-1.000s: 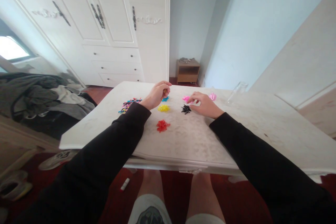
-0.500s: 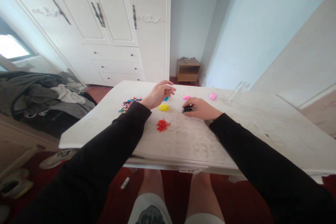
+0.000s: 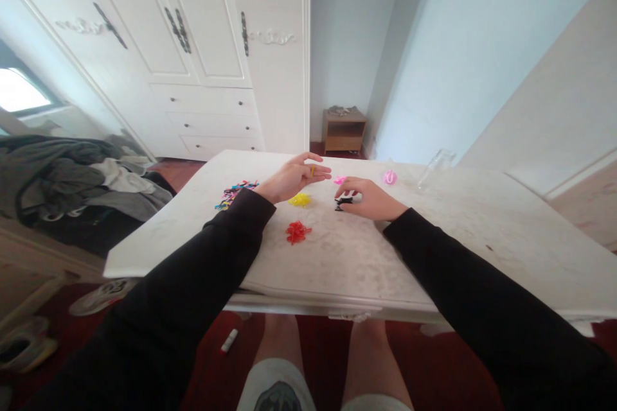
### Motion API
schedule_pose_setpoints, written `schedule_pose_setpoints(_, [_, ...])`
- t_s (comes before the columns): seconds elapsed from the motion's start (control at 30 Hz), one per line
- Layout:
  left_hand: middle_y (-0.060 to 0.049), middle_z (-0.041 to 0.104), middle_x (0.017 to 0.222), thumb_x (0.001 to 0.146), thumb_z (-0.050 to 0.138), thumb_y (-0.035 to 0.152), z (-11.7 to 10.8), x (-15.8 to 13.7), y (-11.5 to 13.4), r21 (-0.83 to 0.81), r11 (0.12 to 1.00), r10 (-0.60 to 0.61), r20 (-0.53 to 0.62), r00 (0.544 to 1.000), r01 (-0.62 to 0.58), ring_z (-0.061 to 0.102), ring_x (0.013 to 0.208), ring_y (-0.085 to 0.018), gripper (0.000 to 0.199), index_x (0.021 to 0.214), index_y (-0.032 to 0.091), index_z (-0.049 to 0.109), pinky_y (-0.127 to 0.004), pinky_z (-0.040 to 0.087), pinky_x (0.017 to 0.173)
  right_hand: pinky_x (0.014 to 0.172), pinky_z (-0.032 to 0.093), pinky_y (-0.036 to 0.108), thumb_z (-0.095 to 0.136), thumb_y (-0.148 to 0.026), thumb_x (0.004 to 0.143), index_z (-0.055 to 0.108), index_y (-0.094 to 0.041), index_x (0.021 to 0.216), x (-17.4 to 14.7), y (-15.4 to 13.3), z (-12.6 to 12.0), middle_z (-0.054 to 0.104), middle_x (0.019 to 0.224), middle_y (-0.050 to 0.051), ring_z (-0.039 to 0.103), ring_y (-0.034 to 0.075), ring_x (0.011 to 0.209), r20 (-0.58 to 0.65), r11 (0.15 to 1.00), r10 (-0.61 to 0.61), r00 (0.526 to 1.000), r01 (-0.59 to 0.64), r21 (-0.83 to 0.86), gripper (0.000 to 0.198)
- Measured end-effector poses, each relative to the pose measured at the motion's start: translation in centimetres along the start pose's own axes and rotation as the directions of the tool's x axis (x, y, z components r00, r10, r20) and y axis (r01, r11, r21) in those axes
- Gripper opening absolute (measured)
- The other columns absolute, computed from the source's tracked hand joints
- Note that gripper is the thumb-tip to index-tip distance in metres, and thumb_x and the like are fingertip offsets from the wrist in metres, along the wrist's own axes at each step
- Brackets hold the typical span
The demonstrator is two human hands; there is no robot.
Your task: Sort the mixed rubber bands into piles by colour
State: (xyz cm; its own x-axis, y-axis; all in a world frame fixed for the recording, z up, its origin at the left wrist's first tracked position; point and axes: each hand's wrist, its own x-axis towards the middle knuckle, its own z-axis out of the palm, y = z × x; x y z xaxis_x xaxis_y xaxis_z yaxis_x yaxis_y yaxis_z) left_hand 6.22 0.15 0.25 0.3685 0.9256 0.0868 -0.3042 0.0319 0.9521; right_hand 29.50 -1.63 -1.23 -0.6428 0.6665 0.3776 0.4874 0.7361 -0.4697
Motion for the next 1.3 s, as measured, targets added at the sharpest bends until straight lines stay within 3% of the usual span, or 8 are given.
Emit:
schedule_pose_setpoints(0.3, [-0.012, 0.077, 0.1, 0.074, 0.068, 0.001, -0.2, -0.3, -0.4, 0.013, 1.0, -0.016, 0.208, 0.978, 0.014, 0.074, 0.101, -0.022, 0.037, 0.105, 0.017, 0.056, -0.043, 0.046, 0.107, 0.079, 0.049, 0.035, 0.067, -0.021, 0.083, 0.071, -0.02, 0.091, 0.2, -0.4, 0.2, 0.066, 0.09, 0.005, 0.061, 0.021, 0.089, -0.309, 1.0, -0.015, 0.951, 0.008, -0.022, 0.009])
schedule_pose_setpoints(0.5, [-0.013, 0.075, 0.11, 0.077, 0.075, 0.008, 0.6, -1.2, -0.1, 0.088, 0.992, -0.119, 0.391, 0.913, 0.091, 0.074, 0.104, -0.024, 0.042, 0.113, 0.02, 0.057, -0.043, 0.049, 0.104, 0.081, 0.049, 0.037, 0.069, -0.032, 0.089, 0.073, -0.022, 0.093, 0.3, -0.6, 0.2, 0.065, 0.092, 0.006, 0.06, 0.022, 0.091, -0.337, 0.999, -0.04, 0.94, 0.036, -0.019, 0.012])
schedule_pose_setpoints(0.63, [-0.014, 0.072, 0.119, 0.078, 0.075, 0.009, 1.2, -1.8, 0.4, 0.149, 0.98, -0.183, 0.447, 0.876, 0.129, 0.073, 0.107, -0.025, 0.045, 0.118, 0.022, 0.057, -0.041, 0.049, 0.104, 0.081, 0.049, 0.038, 0.07, -0.037, 0.089, 0.076, -0.022, 0.095, 0.4, -0.8, 0.5, 0.063, 0.094, 0.006, 0.06, 0.021, 0.09, -0.302, 0.999, -0.038, 0.953, 0.043, 0.009, 0.017])
schedule_pose_setpoints(0.97, [-0.014, 0.069, 0.125, 0.076, 0.074, 0.008, 1.3, -1.8, 0.3, 0.166, 0.976, -0.202, 0.474, 0.857, 0.138, 0.073, 0.107, -0.026, 0.05, 0.121, 0.023, 0.058, -0.043, 0.05, 0.103, 0.079, 0.048, 0.037, 0.068, -0.028, 0.089, 0.077, -0.023, 0.085, 0.5, -1.3, 1.0, 0.062, 0.089, 0.005, 0.059, 0.02, 0.086, -0.285, 0.993, -0.099, 0.953, 0.112, 0.029, 0.011])
schedule_pose_setpoints(1.13, [-0.008, 0.071, 0.105, 0.076, 0.07, 0.011, 0.5, -1.0, 0.2, 0.331, 0.937, 0.005, 0.314, 0.949, -0.114, 0.075, 0.092, -0.021, 0.027, 0.101, 0.016, 0.064, -0.04, 0.055, 0.094, 0.077, 0.047, 0.035, 0.068, -0.026, 0.089, 0.076, -0.02, 0.084, 0.5, -1.0, 0.7, 0.064, 0.09, 0.005, 0.06, 0.019, 0.086, -0.321, 0.999, -0.039, 0.946, 0.04, -0.005, 0.011])
schedule_pose_setpoints(1.3, [-0.004, 0.071, 0.084, 0.077, 0.073, 0.016, 0.2, -0.6, 0.1, 0.574, 0.787, 0.082, 0.265, 0.961, -0.226, 0.072, 0.078, -0.016, 0.013, 0.086, 0.013, 0.065, -0.029, 0.055, 0.075, 0.073, 0.045, 0.032, 0.068, -0.025, 0.088, 0.074, -0.019, 0.082, 0.6, -0.6, 0.6, 0.062, 0.085, 0.004, 0.059, 0.018, 0.082, -0.37, 1.0, 0.018, 0.929, -0.02, -0.002, 0.011])
